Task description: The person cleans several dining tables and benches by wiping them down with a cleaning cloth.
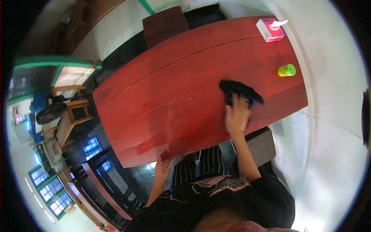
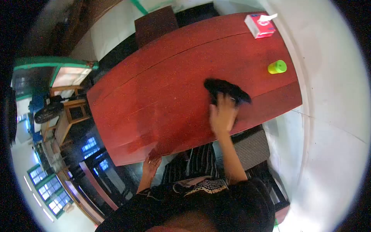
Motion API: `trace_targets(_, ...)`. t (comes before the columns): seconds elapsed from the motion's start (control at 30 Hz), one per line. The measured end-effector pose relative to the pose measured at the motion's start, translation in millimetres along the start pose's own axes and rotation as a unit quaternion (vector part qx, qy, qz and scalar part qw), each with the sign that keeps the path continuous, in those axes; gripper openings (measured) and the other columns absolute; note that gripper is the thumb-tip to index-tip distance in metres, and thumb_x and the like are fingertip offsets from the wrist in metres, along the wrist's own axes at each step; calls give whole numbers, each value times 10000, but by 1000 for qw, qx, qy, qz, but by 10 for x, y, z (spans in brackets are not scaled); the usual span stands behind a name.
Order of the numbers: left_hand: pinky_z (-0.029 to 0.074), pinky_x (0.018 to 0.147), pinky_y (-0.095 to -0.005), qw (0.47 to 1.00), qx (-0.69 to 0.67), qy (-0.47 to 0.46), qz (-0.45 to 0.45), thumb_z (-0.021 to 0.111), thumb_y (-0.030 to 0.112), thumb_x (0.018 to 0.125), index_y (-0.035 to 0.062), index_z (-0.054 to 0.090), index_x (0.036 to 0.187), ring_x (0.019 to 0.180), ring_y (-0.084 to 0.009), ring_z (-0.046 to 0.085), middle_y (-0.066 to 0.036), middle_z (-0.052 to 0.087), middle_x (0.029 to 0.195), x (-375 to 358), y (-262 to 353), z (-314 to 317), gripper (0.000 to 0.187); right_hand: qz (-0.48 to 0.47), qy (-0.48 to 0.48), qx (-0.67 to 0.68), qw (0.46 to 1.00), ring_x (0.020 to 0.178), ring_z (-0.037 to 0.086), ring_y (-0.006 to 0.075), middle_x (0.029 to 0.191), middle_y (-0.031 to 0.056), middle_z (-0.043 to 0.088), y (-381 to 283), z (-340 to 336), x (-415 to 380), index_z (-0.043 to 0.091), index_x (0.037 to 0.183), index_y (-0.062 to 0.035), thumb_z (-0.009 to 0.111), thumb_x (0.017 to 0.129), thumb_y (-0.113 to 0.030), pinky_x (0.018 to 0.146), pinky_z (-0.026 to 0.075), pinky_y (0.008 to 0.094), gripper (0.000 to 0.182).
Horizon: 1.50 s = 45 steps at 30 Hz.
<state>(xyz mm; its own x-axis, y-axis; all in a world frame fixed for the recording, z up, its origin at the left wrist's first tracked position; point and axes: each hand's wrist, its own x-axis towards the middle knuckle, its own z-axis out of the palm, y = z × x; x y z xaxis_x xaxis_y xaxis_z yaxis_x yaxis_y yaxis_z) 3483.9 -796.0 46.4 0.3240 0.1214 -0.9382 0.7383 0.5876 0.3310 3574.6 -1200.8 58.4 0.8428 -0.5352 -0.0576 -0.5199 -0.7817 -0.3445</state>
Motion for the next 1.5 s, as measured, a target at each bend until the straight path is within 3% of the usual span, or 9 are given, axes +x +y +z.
trace_targets(0.23, 521, 817, -450, 990, 68, 94, 81, 531, 284, 908, 29, 411, 1129, 970, -330, 574, -179, 532, 1044, 22, -72, -856, 358, -609, -110, 223, 753, 1218, 474, 292, 1318, 137, 501, -2622, 1601, -1407, 572, 1208, -85, 425, 878, -196, 1051, 322, 506, 378)
trace_targets(0.37, 533, 678, -454, 928, 70, 322, 174, 543, 313, 896, 66, 406, 1137, 917, -265, 523, -136, 446, 1116, 277, 126, -1268, 371, -492, -246, 293, 782, 1047, 598, 271, 1055, 73, 667, -2287, 1386, -781, 653, 1121, -138, 474, 879, -185, 1026, 351, 512, 305)
trace_targets(0.47, 481, 852, -467, 860, 144, 405, 276, 530, 348, 909, 59, 329, 1325, 1105, -340, 482, -173, 406, 1271, 602, 535, -1552, 545, -352, 36, 85, 931, 764, 605, 329, 860, 169, 641, -1503, 595, 819, 643, 1038, -78, 454, 904, -195, 763, 455, 479, 260)
trace_targets(0.63, 316, 1065, -436, 859, 133, 316, 381, 474, 372, 941, 89, 171, 1474, 1314, -373, 346, -201, 198, 1496, 985, 1158, -1827, 675, -23, 220, -112, 969, 1177, 499, 366, 1311, 249, 494, -432, 685, 2537, 534, 1211, 47, 379, 951, -208, 974, 415, 448, 396)
trace_targets(0.83, 174, 1122, -474, 839, 199, 328, 385, 417, 418, 978, 30, 67, 1471, 1379, -388, 142, -254, 69, 1502, 1187, 1019, -1995, 719, -344, 143, -4, 928, 1166, 498, 325, 1262, 193, 530, -3479, 1672, 1498, 586, 1147, -1, 519, 820, -150, 950, 418, 447, 365)
trace_targets(0.87, 171, 1121, -483, 835, 207, 321, 397, 414, 423, 979, 29, 56, 1471, 1377, -397, 136, -264, 57, 1497, 1159, 996, -1964, 725, -334, -56, -10, 941, 1158, 501, 332, 1282, 199, 511, -4057, 1576, 1171, 567, 1175, -7, 463, 856, -126, 961, 402, 466, 355)
trace_targets(1.07, 179, 1106, -503, 829, 203, 304, 423, 395, 421, 985, 21, 39, 1465, 1352, -428, 140, -289, 57, 1467, 960, 1011, -1773, 720, -511, 3, 212, 833, 1111, 537, 321, 1262, 188, 528, -5696, 2961, -473, 555, 1168, -5, 498, 773, -24, 919, 421, 424, 400)
trace_targets(1.3, 192, 1111, -481, 866, 161, 120, 457, 462, 318, 980, 39, 116, 1469, 1368, -380, 158, -222, 140, 1479, 829, 1023, -2128, 662, -627, -259, 139, 722, 1121, 538, 291, 1185, 92, 590, -4512, 1902, -1973, 640, 1136, -128, 531, 826, -72, 940, 427, 430, 333)
trace_targets(1.5, 225, 1095, -473, 865, 223, 178, 414, 484, 240, 970, 36, 181, 1449, 1343, -374, 211, -222, 174, 1462, 392, 749, -3634, 602, -254, 266, 39, 929, 983, 576, 380, 1062, 218, 611, -2169, 1226, -1114, 595, 1092, -19, 437, 873, -68, 862, 461, 452, 274)
